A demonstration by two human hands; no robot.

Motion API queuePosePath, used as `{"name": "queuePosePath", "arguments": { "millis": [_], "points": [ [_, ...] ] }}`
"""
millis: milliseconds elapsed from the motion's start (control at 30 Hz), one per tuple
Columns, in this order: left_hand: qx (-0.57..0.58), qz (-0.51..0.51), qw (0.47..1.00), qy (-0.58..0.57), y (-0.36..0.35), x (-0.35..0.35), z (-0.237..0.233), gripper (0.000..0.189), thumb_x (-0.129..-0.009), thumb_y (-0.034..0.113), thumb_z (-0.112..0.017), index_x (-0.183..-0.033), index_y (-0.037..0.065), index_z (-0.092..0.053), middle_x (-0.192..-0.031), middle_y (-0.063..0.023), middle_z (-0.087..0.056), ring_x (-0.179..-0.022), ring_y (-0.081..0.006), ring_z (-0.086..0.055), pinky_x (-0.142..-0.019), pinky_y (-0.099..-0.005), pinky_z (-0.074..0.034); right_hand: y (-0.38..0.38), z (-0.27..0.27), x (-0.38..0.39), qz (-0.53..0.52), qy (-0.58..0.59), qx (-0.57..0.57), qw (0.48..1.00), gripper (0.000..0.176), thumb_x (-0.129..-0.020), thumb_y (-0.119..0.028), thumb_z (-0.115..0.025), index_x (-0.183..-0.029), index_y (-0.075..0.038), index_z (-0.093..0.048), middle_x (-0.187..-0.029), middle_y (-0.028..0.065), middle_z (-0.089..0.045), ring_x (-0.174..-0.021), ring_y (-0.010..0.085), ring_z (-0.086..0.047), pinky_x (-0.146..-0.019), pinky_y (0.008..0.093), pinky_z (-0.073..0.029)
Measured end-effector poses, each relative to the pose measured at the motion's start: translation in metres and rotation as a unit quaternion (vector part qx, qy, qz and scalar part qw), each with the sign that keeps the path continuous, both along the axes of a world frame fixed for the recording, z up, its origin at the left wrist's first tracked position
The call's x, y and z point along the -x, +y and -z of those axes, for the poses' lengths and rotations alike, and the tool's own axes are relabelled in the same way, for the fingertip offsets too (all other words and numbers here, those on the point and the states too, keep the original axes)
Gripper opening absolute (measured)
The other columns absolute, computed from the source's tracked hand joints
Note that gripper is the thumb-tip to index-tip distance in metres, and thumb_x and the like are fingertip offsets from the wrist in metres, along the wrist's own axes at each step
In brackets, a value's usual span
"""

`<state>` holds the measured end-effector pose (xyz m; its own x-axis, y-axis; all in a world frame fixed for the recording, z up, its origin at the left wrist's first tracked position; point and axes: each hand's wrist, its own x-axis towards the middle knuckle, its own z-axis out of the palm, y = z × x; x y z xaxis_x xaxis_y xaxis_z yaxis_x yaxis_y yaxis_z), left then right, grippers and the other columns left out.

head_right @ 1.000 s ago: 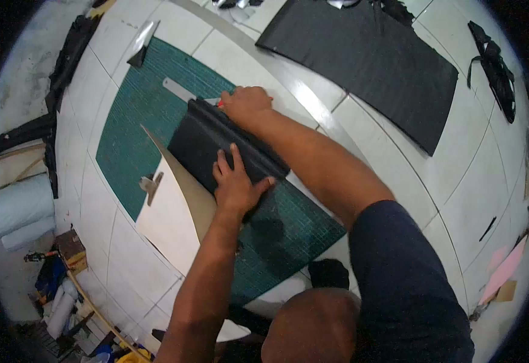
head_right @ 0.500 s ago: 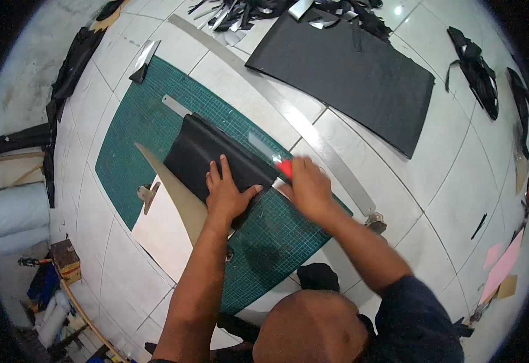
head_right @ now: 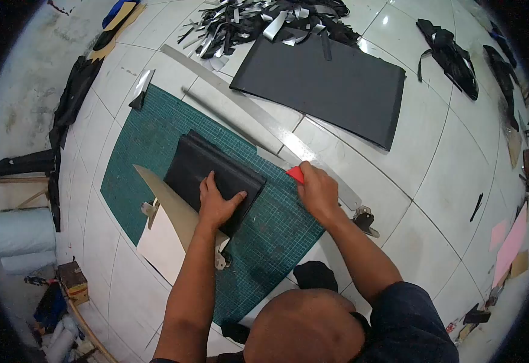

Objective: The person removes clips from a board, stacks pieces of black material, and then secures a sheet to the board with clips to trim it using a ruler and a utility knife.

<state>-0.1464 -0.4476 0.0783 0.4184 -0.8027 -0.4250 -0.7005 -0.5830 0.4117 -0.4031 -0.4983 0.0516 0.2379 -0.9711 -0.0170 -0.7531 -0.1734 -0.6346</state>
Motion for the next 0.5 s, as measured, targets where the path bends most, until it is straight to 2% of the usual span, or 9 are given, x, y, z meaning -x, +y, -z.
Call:
{"name": "queuePosePath", "arguments": {
  "millis": [67,233,333,433,500],
  "points": [
    [0.006,-0.010,1.000,0.002,0.000,-0.002,0.003,0.114,-0.071,0.047,-0.084,-0.154,0.007,-0.017,-0.155,-0.0244,-0.020,-0.141,-0.0410,-0.031,-0.114,-0.0501,-0.034,0.001,-0.007,0.014,0.007,-0.016,0.032,0.999,0.024,-0.084,-0.015,-0.070,-0.097,-0.006,-0.053,-0.085,0.0211,-0.066,-0.082,0.0431,-0.064,-0.068,0.0497,-0.050],
    [-0.025,-0.031,0.999,0.012,-0.001,0.011,-0.010,0.110,-0.068,0.049,-0.084,-0.150,0.005,-0.025,-0.150,-0.0248,-0.025,-0.141,-0.0431,-0.024,-0.113,-0.0522,-0.033,0.055,-0.036,0.100,0.088,-0.005,-0.061,0.994,0.029,-0.086,-0.025,-0.074,-0.093,-0.005,-0.054,-0.078,0.0209,-0.063,-0.073,0.0419,-0.063,-0.065,0.0442,-0.049],
    [-0.020,0.004,1.000,-0.023,0.003,0.023,-0.008,0.109,-0.067,0.051,-0.084,-0.148,0.005,-0.028,-0.148,-0.0252,-0.026,-0.140,-0.0437,-0.023,-0.113,-0.0524,-0.032,0.116,-0.044,0.175,0.119,0.022,-0.125,0.985,0.032,-0.086,-0.025,-0.075,-0.090,-0.003,-0.053,-0.071,0.0177,-0.060,-0.063,0.0336,-0.059,-0.060,0.0398,-0.048],
    [0.001,0.062,0.988,-0.141,0.008,0.041,-0.002,0.102,-0.071,0.049,-0.081,-0.148,0.006,-0.030,-0.145,-0.0246,-0.031,-0.138,-0.0396,-0.029,-0.113,-0.0527,-0.032,0.184,-0.047,0.245,0.129,0.044,-0.120,0.983,0.034,-0.083,-0.021,-0.079,-0.086,-0.003,-0.050,-0.066,0.0139,-0.055,-0.059,0.0248,-0.054,-0.057,0.0355,-0.046],
    [0.076,0.043,0.989,-0.123,-0.001,0.047,0.004,0.093,-0.076,0.047,-0.077,-0.146,0.003,-0.033,-0.146,-0.0258,-0.031,-0.138,-0.0415,-0.028,-0.113,-0.0521,-0.030,0.211,-0.051,0.269,0.175,0.026,-0.141,0.974,0.035,-0.083,-0.021,-0.079,-0.086,-0.003,-0.050,-0.065,0.0125,-0.055,-0.058,0.0228,-0.052,-0.057,0.0343,-0.046]
  ]
}}
